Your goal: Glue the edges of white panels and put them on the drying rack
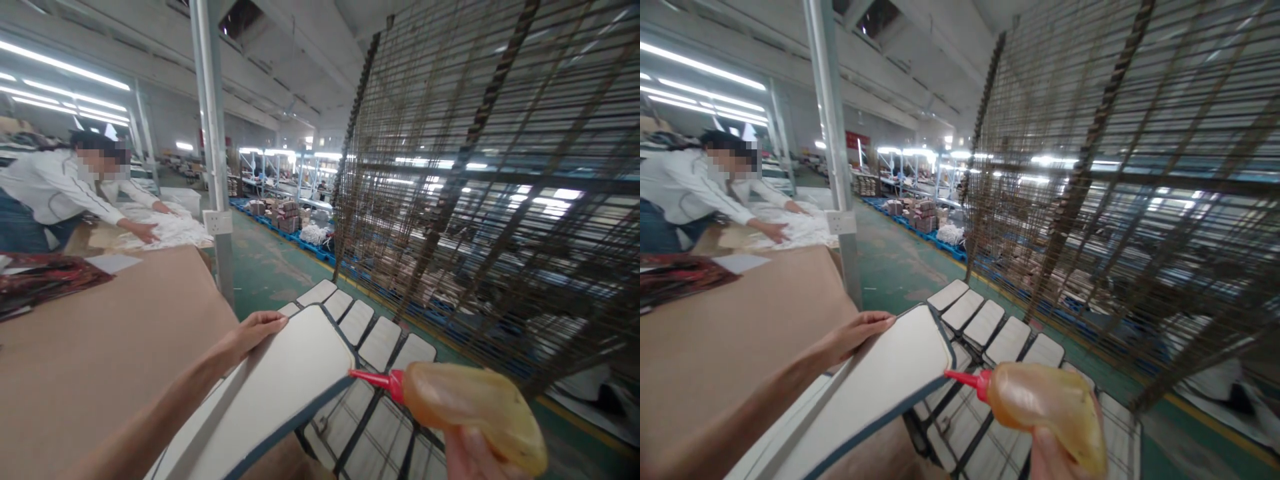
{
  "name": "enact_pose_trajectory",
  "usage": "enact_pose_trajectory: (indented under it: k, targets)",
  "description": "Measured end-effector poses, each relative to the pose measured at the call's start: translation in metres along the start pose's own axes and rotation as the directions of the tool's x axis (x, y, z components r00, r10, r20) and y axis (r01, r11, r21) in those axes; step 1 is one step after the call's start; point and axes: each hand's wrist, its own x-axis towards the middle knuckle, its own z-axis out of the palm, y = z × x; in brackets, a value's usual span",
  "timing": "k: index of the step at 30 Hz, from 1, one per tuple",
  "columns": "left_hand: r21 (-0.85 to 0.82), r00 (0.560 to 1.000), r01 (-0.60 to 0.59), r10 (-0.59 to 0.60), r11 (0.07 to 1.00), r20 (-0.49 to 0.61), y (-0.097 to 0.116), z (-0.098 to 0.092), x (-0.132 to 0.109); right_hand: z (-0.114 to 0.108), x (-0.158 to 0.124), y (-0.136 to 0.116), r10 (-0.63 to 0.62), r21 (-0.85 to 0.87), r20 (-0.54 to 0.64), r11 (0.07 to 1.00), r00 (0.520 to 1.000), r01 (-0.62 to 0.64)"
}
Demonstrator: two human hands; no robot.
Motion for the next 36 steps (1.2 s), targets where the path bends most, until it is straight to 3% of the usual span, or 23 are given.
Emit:
enact_pose_trajectory:
  k: [5,10,13,20,29,36]
  targets:
    - [-0.061,0.998,-0.010,0.006,0.998,-0.062,-0.016,-0.001,0.003,0.027,-0.001,-0.004,-0.211,-0.148,-0.182,0.971,0.960,0.186]
    - [-0.111,0.996,-0.009,0.000,0.994,-0.084,-0.032,-0.006,0.006,0.071,-0.003,-0.023,-0.271,-0.051,-0.192,0.963,0.943,0.266]
    - [-0.135,0.994,-0.016,0.002,0.991,-0.105,-0.034,-0.009,0.004,0.086,-0.003,-0.030,-0.282,-0.033,-0.196,0.959,0.939,0.281]
    - [-0.124,0.985,-0.020,-0.002,0.992,-0.172,-0.032,-0.013,-0.008,0.096,0.001,-0.022,-0.169,0.100,-0.190,0.977,0.967,0.190]
    - [-0.126,0.981,-0.014,-0.011,0.992,-0.196,-0.040,-0.027,-0.012,0.110,0.006,-0.012,-0.106,0.126,-0.142,0.984,0.984,0.124]
    - [-0.159,0.981,0.019,-0.049,0.987,-0.189,-0.047,-0.041,-0.010,0.114,0.004,0.001,-0.180,-0.033,-0.022,0.983,0.983,0.179]
